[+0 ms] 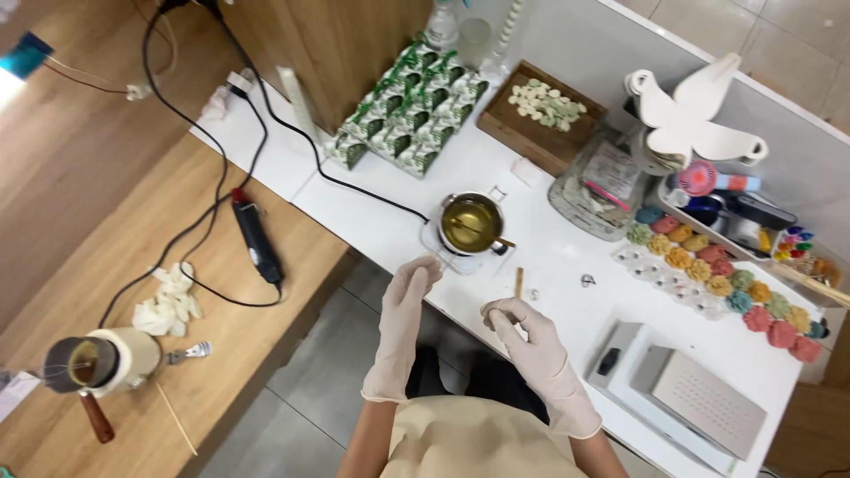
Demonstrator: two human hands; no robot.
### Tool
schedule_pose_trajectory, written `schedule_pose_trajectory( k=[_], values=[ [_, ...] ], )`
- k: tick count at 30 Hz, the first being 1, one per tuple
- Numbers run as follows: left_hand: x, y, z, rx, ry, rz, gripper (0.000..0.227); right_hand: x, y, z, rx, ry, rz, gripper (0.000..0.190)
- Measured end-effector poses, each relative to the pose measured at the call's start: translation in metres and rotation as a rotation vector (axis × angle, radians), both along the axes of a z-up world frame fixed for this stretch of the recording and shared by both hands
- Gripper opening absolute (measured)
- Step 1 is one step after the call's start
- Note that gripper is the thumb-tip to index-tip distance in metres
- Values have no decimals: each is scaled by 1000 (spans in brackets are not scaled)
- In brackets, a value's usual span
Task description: The recorder prepares scented wax favors by placing small wax shapes into clear bags with printed cards, then assembling a butterfly-shaped gift box and organizing supplies.
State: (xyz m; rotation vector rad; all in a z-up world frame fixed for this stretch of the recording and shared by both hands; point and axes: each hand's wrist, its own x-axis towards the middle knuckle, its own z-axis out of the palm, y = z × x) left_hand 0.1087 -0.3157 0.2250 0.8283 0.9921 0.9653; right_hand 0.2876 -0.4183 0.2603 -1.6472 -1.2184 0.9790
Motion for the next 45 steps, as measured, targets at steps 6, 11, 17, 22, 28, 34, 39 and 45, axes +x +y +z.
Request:
schedule_pose_trajectory(
  k=[6,11,17,22,28,34,39,45],
  values=[
    [-119,95,-61,51,344,245,28,-70,59,44,-25,12,66,20],
    [-167,236,-98,289,657,231,32,-76,60,40,-81,-73,51,20],
    [-148,384,-120,384,767,109,57,-32,30,2,-208,-128,-173,23],
    [-121,428,-143,675,785,90,75,0,4,-41,-382,-83,-379,26],
    [-127,403,-135,481,685,73,46,4,3,-44,-442,-49,-404,27],
    [-172,323,-96,361,483,592,37,-13,25,-22,-292,-36,-353,24],
    [-186,212,-23,797,507,545,27,-65,71,33,-49,-215,-69,39],
    [-148,117,82,873,728,29,42,-122,135,112,285,-353,165,74]
  ],
)
